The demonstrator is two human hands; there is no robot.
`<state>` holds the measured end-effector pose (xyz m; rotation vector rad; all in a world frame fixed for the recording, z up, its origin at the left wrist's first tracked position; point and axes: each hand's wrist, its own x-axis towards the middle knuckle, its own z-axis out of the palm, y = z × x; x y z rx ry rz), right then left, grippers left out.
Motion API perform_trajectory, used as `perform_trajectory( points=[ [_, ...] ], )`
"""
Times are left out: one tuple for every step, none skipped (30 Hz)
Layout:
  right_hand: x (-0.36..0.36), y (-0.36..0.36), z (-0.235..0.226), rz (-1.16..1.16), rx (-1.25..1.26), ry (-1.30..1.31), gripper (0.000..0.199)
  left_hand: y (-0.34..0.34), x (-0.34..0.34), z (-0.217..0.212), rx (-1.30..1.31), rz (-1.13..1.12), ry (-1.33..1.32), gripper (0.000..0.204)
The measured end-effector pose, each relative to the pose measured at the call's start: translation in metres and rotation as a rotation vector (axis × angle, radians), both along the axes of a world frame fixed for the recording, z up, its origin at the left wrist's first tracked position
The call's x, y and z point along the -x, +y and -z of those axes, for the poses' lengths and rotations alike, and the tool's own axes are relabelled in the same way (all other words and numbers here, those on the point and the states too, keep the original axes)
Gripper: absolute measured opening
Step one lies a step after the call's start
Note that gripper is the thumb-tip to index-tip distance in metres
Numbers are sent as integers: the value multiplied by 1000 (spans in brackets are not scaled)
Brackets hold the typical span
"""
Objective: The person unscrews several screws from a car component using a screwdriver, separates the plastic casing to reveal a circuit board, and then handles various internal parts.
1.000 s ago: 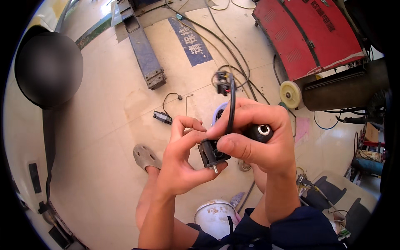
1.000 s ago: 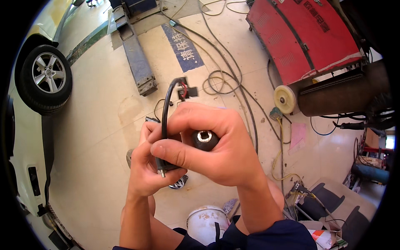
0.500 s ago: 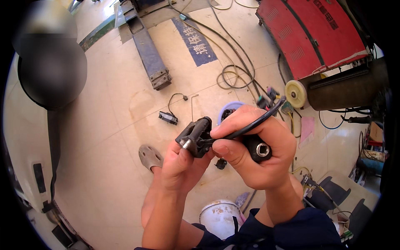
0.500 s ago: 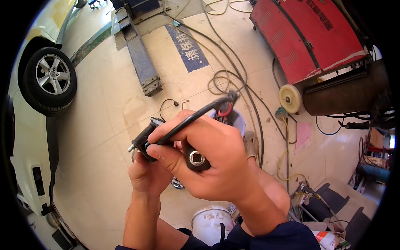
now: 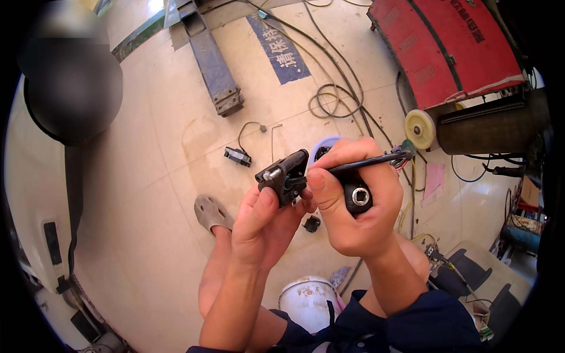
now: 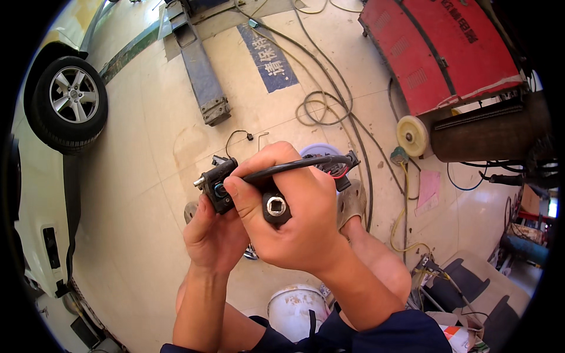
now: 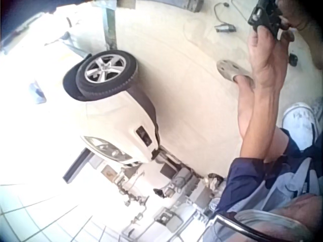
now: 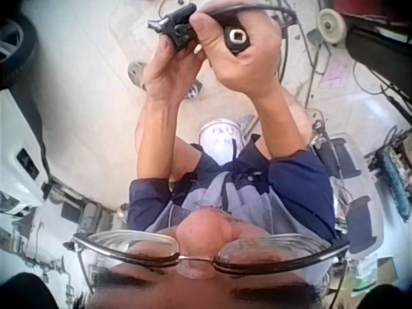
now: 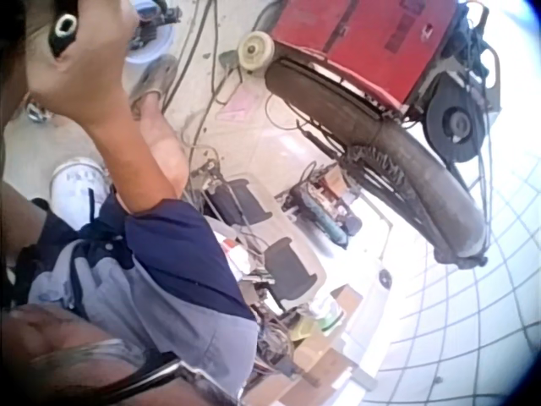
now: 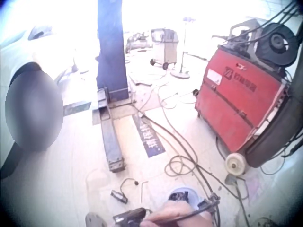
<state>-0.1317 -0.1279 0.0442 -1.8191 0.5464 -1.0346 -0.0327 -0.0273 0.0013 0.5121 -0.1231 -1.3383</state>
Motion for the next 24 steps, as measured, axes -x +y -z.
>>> perform_trajectory(
  points=[
    [0, 1, 0, 5, -14, 10, 11, 0, 0, 0, -3, -3, 2, 55],
    [0, 0, 2, 5, 0, 8, 11, 1, 0, 1, -13, -6, -7, 55],
    [0, -1, 2, 8, 15, 6, 11, 0, 0, 0, -21, -5, -16, 55],
    [1, -2, 2, 11, 31, 4, 11, 0, 0, -1, -29, -5, -25, 54],
    [1, -2, 2, 13, -7, 11, 11, -1, 1, -1, -44, -16, -22, 53],
    [0, 0, 1, 13, -48, 20, 11, 0, 2, -1, -63, -28, -18, 51],
    [-1, 2, 1, 11, -89, 30, 11, 1, 2, -1, -81, -41, -13, 49],
    [-5, 3, 3, 47, -129, 45, 12, -1, -1, -2, -98, -66, -39, 47],
    [-9, 6, 2, 71, -242, 14, 14, -3, -6, -4, -119, -85, -53, 44],
    [-8, 5, 7, 98, -368, -6, 16, -7, -8, -2, -154, -104, -56, 41],
    [-1, -2, 14, 50, -262, 76, 18, -12, -17, 0, -139, -135, -104, 37],
    [2, 4, 8, -7, -358, 114, 17, -7, -31, 2, -146, -187, -156, 34],
    [8, 6, 18, -75, -348, 109, 16, -2, -43, 0, -207, -248, -172, 33],
    [13, 7, 32, -141, -334, 99, 17, 4, -55, -3, -262, -305, -190, 32],
    [16, 9, 52, -202, -458, 183, 17, 13, -64, -4, -293, -334, -156, 32],
    [20, 12, 77, -247, -571, 265, 17, 18, -72, -3, -311, -351, -123, 32],
    [19, 23, 106, -267, -691, 324, 14, 26, -79, -4, -274, -325, -96, 33],
    [27, 34, 143, -214, -813, 416, 13, 29, -84, 1, -231, -282, -63, 35],
    [38, 49, 189, -214, -871, 497, 16, 36, -88, 0, -188, -253, -42, 36],
    [44, 69, 216, -213, -997, 607, 18, 42, -91, -2, -182, -260, -43, 36],
    [51, 88, 246, -193, -1136, 712, 20, 45, -90, -2, -175, -265, -45, 36],
    [55, 108, 270, -139, -1186, 821, 21, 50, -90, -3, -171, -274, -50, 36],
    [65, 124, 303, -174, -1052, 919, 24, 53, -90, -6, -171, -268, -38, 36],
    [67, 139, 325, -193, -1013, 976, 30, 58, -92, -4, -170, -264, -28, 36]
  ],
)
